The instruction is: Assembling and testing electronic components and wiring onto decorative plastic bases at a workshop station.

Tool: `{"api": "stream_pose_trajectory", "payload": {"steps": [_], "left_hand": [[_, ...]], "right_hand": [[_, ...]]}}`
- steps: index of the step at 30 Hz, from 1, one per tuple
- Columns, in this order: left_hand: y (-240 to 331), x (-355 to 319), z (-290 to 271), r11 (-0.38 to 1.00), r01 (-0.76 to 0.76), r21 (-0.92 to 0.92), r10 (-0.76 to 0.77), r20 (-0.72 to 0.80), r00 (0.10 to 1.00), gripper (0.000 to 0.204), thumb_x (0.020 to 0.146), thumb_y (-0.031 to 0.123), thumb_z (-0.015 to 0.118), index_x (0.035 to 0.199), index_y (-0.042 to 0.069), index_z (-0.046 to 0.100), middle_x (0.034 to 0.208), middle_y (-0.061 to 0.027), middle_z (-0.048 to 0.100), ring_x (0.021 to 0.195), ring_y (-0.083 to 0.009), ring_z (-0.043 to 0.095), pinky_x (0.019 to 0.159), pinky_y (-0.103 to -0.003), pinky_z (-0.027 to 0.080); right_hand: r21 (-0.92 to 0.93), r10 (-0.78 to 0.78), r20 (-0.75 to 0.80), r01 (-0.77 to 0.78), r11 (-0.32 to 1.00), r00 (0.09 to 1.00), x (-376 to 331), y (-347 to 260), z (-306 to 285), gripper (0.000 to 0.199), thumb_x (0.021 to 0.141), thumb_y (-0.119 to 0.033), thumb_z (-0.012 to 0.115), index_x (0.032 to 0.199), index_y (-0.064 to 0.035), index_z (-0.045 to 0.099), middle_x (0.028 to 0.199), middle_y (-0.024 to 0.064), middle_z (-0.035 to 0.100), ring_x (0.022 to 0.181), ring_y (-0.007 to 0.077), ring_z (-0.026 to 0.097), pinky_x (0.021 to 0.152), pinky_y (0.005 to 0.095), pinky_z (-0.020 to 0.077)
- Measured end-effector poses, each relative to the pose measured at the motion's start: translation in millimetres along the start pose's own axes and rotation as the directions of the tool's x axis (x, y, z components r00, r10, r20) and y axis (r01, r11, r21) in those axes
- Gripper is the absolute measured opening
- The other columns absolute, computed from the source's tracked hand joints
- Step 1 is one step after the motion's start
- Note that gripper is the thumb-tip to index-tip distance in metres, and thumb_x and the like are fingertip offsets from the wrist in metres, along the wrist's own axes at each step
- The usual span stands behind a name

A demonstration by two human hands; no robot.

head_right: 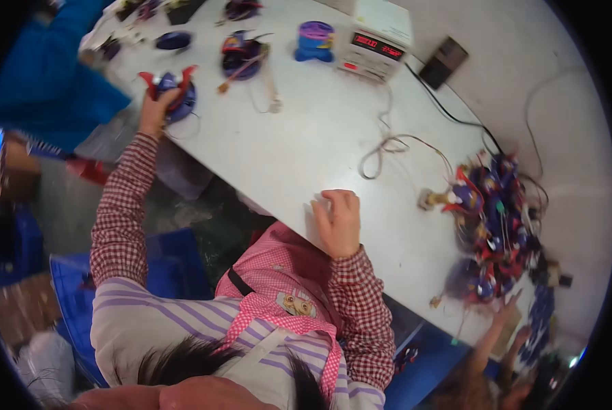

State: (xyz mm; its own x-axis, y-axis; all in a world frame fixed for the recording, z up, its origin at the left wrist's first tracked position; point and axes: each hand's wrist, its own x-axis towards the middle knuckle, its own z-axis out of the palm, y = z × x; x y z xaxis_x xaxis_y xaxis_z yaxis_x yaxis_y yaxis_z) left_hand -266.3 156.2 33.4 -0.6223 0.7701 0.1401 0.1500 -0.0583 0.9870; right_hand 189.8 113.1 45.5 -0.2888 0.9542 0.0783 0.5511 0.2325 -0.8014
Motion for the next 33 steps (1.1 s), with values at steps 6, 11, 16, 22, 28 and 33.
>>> {"api": "stream_pose_trajectory", "payload": {"steps": [6, 11, 16, 22, 28, 33], "left_hand": [[-55.0, 116.4, 6.1, 0.991, -0.056, -0.125, 0.074, 0.143, 0.987, 0.041, 0.082, 0.027, 0.070, 0.113, 0.002, 0.059, 0.114, -0.0159, 0.061, 0.095, -0.0212, 0.063, 0.083, -0.029, 0.051], [-88.0, 191.4, -25.2, 0.976, -0.075, 0.202, -0.035, 0.491, 0.871, 0.054, 0.092, 0.042, 0.051, 0.138, 0.015, 0.043, 0.111, -0.0075, 0.055, 0.089, -0.0179, 0.054, 0.080, -0.026, 0.043], [-35.0, 67.0, 21.1, 0.857, -0.221, 0.466, 0.164, 0.160, 0.973, 0.049, 0.092, 0.040, 0.051, 0.128, 0.006, 0.049, 0.111, -0.0096, 0.055, 0.094, -0.0199, 0.054, 0.085, -0.031, 0.043], [74.7, -132.4, 129.8, 0.885, -0.370, 0.282, 0.128, 0.617, 0.776, 0.032, 0.091, 0.012, 0.056, 0.120, 0.000, 0.052, 0.115, -0.0123, 0.057, 0.098, -0.0193, 0.057, 0.084, -0.028, 0.047], [172.1, -263.9, 374.0, 0.742, -0.536, -0.404, 0.505, 0.862, 0.050, 0.030, 0.080, 0.004, 0.063, 0.109, 0.001, 0.056, 0.085, -0.0052, 0.055, 0.069, -0.0143, 0.050, 0.063, -0.024, 0.044], [205.9, -300.2, 587.0, 0.732, -0.612, -0.298, 0.459, 0.880, 0.121, 0.045, 0.083, 0.032, 0.063, 0.117, 0.004, 0.053, 0.097, -0.0125, 0.060, 0.078, -0.0209, 0.059, 0.069, -0.030, 0.048]], "right_hand": [[-0.044, -0.243, -0.165, 0.239, 0.970, 0.956, -18.2, 12.2, 4.0, 0.020, 0.078, -0.012, 0.064, 0.095, -0.0043, 0.058, 0.093, 0.0108, 0.054, 0.088, 0.0268, 0.050, 0.080, 0.0338, 0.0420], [-0.019, -0.139, -0.291, 0.139, 0.990, 0.947, -54.8, 5.9, -43.3, 0.025, 0.077, -0.010, 0.065, 0.100, -0.0031, 0.058, 0.097, 0.0100, 0.052, 0.089, 0.0245, 0.051, 0.078, 0.0310, 0.0445], [0.105, 0.124, -0.576, -0.077, 0.991, 0.808, -123.1, 41.7, -140.7, 0.029, 0.080, -0.001, 0.063, 0.107, -0.0003, 0.056, 0.096, 0.0079, 0.055, 0.077, 0.0152, 0.054, 0.068, 0.0233, 0.0464], [0.361, 0.307, -0.670, -0.064, 0.930, 0.676, -168.9, 80.7, -212.6, 0.026, 0.087, -0.004, 0.058, 0.113, -0.0012, 0.053, 0.095, 0.0067, 0.058, 0.079, 0.0113, 0.056, 0.069, 0.0206, 0.0457], [0.366, 0.357, -0.730, -0.108, 0.924, 0.583, -198.5, 125.9, -279.7, 0.023, 0.089, -0.010, 0.059, 0.110, -0.0014, 0.055, 0.090, 0.0041, 0.059, 0.073, 0.0097, 0.055, 0.063, 0.0197, 0.0443], [0.299, 0.320, -0.685, -0.148, 0.943, 0.654, -183.6, 133.4, -333.9, 0.023, 0.089, -0.013, 0.059, 0.109, -0.0009, 0.056, 0.088, 0.0037, 0.059, 0.073, 0.0090, 0.054, 0.063, 0.0198, 0.0440]]}}
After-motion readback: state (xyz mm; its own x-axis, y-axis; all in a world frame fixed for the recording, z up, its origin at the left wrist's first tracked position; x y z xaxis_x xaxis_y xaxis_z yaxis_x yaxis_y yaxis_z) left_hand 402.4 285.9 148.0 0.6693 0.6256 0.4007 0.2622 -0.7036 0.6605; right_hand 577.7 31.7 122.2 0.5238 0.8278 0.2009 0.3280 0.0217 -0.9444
